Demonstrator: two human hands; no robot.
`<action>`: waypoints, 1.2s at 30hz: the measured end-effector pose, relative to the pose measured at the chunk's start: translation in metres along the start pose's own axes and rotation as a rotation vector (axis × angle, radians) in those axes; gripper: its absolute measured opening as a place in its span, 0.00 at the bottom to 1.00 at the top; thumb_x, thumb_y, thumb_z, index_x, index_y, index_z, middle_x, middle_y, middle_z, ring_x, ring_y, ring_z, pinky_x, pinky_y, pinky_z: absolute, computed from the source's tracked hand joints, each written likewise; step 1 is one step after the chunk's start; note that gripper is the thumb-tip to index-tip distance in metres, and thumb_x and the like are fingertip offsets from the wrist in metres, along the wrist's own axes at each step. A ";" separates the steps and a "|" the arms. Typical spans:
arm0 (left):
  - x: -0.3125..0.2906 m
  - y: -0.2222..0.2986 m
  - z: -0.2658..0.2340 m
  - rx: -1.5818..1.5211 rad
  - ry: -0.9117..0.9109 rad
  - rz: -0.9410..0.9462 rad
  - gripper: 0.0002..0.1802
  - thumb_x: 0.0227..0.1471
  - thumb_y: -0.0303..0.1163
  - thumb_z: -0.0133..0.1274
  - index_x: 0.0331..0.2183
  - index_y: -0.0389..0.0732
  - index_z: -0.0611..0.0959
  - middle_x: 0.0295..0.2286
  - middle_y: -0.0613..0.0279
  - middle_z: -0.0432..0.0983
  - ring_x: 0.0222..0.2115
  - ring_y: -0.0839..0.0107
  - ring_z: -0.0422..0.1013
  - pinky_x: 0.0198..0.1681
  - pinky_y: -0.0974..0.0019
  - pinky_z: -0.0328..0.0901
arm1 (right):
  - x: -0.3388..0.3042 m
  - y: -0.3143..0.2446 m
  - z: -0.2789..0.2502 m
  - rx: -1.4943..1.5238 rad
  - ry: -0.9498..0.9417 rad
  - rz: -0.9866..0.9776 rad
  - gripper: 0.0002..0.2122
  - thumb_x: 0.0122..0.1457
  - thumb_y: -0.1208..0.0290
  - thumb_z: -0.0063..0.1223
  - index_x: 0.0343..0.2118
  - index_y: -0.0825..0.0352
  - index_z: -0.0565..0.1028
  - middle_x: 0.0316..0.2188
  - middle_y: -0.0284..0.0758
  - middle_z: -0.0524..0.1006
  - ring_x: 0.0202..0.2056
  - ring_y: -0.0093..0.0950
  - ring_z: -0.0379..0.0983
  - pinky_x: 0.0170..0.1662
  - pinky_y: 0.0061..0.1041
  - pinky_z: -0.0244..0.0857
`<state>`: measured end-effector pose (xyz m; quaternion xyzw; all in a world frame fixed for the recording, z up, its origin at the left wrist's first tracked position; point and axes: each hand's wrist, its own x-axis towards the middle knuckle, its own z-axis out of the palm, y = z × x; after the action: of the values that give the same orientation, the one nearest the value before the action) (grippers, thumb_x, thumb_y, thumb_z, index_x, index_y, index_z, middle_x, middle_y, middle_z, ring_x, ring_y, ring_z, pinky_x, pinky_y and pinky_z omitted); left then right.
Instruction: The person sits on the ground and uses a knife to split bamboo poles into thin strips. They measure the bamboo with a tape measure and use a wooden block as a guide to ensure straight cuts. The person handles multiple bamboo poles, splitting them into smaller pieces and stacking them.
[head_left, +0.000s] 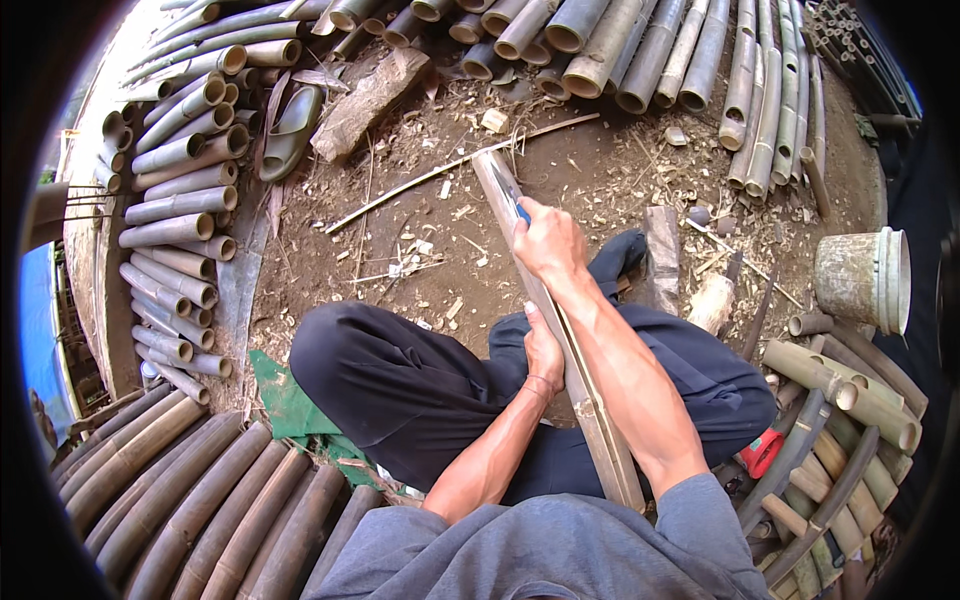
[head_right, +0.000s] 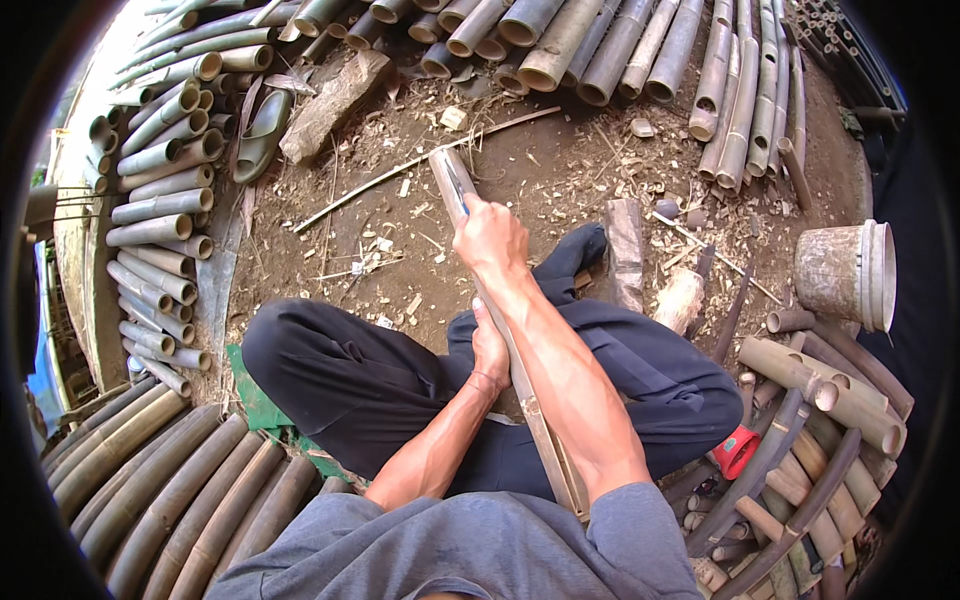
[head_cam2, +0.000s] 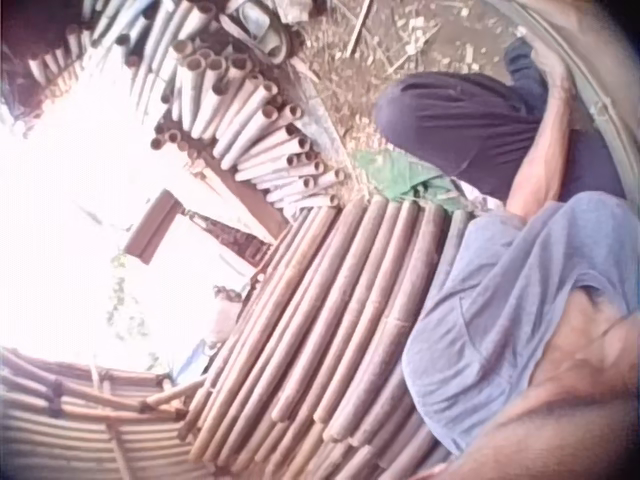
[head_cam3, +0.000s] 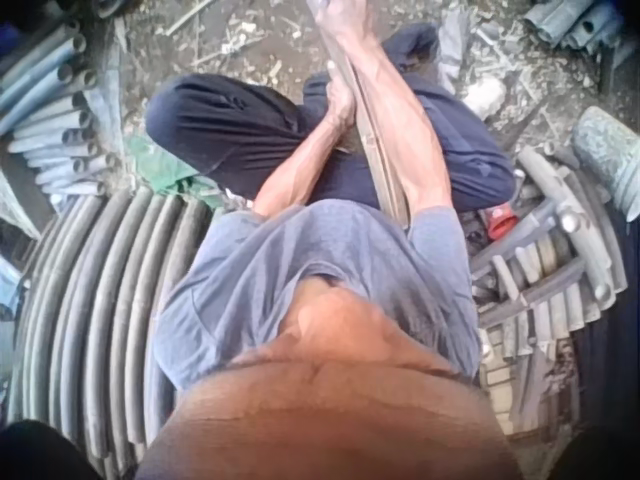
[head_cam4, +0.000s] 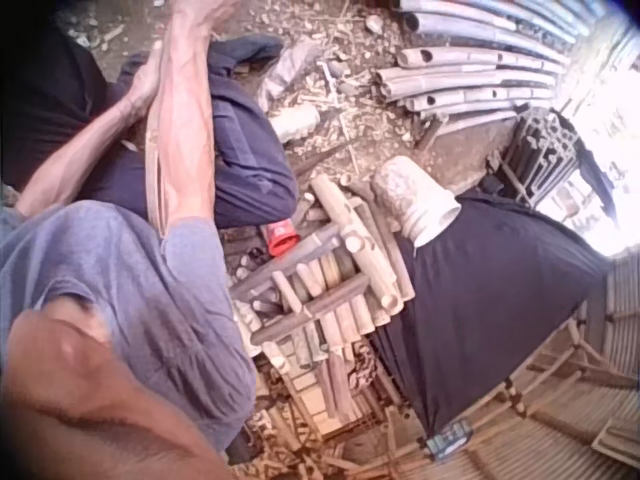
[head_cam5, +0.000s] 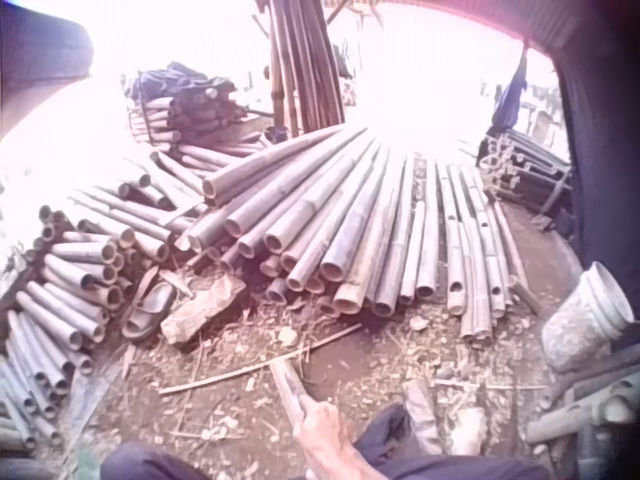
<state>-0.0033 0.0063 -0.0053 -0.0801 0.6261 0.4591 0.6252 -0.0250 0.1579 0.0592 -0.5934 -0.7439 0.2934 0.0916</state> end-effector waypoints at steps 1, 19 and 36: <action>0.000 -0.001 -0.001 0.006 0.008 -0.016 0.49 0.59 0.68 0.28 0.52 0.28 0.72 0.47 0.51 0.75 0.46 0.64 0.73 0.50 0.62 0.68 | 0.004 -0.002 -0.002 -0.006 -0.045 0.035 0.14 0.56 0.68 0.50 0.45 0.62 0.77 0.31 0.47 0.80 0.33 0.43 0.80 0.37 0.39 0.75; -0.016 -0.003 0.013 -0.018 -0.084 -0.059 0.46 0.59 0.68 0.30 0.36 0.30 0.80 0.25 0.53 0.78 0.23 0.60 0.76 0.27 0.57 0.74 | 0.069 0.011 -0.056 -0.260 -0.428 0.137 0.17 0.59 0.65 0.50 0.50 0.63 0.75 0.36 0.50 0.80 0.38 0.44 0.79 0.43 0.39 0.75; -0.003 0.012 -0.006 -0.327 -0.410 -0.152 0.47 0.54 0.74 0.24 0.40 0.38 0.75 0.28 0.51 0.77 0.27 0.57 0.77 0.32 0.53 0.75 | -0.259 0.017 -0.158 0.224 0.088 -0.016 0.23 0.54 0.77 0.55 0.55 0.66 0.71 0.32 0.45 0.75 0.30 0.45 0.74 0.37 0.36 0.69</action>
<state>-0.0155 0.0075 0.0020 -0.1322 0.3964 0.5122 0.7504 0.1379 -0.0307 0.2328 -0.5857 -0.7066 0.3475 0.1922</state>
